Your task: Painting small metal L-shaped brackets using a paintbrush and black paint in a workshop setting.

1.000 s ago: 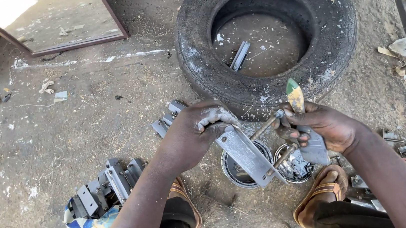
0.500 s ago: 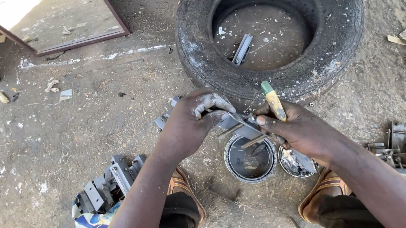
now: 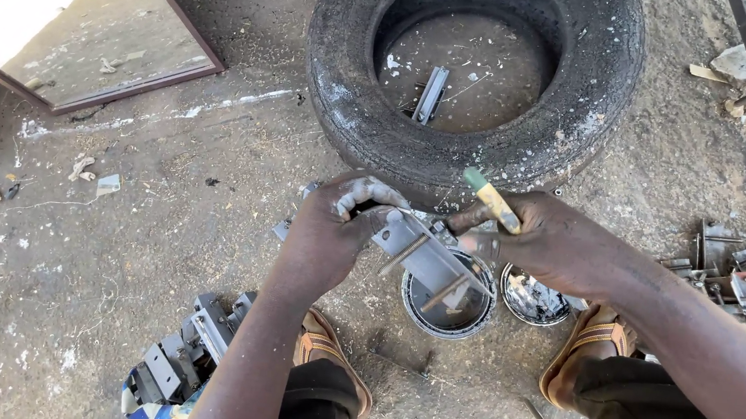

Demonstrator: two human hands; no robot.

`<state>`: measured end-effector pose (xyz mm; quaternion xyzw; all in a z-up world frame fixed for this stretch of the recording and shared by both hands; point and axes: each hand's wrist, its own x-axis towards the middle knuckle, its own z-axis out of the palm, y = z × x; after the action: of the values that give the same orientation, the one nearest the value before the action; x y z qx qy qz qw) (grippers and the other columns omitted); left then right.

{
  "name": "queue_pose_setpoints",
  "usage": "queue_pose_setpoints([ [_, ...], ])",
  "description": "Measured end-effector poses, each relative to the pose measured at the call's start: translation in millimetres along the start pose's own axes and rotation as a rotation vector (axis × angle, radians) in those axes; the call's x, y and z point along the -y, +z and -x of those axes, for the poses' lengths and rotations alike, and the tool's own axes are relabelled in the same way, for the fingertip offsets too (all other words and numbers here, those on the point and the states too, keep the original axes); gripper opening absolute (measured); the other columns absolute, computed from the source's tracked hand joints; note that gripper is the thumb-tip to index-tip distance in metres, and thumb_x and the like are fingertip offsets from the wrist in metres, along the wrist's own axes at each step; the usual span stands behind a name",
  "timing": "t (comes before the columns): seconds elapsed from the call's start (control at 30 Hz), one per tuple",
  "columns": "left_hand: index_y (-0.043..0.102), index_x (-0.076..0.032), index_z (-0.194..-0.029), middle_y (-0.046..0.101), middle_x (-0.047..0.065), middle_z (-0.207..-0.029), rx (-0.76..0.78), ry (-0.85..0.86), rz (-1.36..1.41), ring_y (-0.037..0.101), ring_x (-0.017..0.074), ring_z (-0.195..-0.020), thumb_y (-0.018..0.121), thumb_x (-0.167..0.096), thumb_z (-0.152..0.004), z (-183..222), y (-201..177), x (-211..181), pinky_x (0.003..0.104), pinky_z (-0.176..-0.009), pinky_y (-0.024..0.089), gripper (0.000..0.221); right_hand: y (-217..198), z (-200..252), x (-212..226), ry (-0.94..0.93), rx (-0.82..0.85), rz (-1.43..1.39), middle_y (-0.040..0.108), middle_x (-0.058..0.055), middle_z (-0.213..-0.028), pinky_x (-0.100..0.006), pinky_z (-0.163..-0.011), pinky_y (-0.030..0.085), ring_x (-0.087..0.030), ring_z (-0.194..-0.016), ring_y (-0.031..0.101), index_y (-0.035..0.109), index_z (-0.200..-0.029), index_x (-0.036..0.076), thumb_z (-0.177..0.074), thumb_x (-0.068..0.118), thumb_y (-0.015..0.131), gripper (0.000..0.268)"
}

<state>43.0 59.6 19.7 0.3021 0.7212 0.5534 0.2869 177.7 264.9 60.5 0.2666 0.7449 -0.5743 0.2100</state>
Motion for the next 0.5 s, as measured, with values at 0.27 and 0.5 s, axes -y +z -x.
queue_pose_setpoints([
  [0.27, 0.076, -0.002, -0.102, 0.068, 0.013, -0.097, 0.034, -0.088, 0.032, 0.068, 0.0210, -0.094, 0.070, -0.002, -0.092, 5.3, 5.3, -3.0, 0.037, -0.086, 0.057, 0.011, 12.8, -24.7, -36.1, -0.163, -0.002, 0.066, 0.071, -0.018, -0.099, -0.049, -0.096, 0.052, -0.031, -0.102, 0.071, 0.073, -0.112, -0.001, -0.085, 0.019, 0.081, 0.035],
  [0.5, 0.073, 0.003, -0.103, 0.066, 0.014, -0.095, 0.085, -0.143, 0.115, 0.063, 0.0201, -0.093, 0.069, -0.001, -0.093, 0.0, 10.1, 2.9, 0.037, -0.084, 0.055, 0.012, 18.2, -6.4, -8.8, -0.092, -0.040, 0.321, 0.074, -0.019, -0.085, -0.043, -0.088, 0.058, -0.031, -0.085, 0.076, 0.075, -0.102, 0.001, -0.090, 0.023, 0.079, 0.025],
])
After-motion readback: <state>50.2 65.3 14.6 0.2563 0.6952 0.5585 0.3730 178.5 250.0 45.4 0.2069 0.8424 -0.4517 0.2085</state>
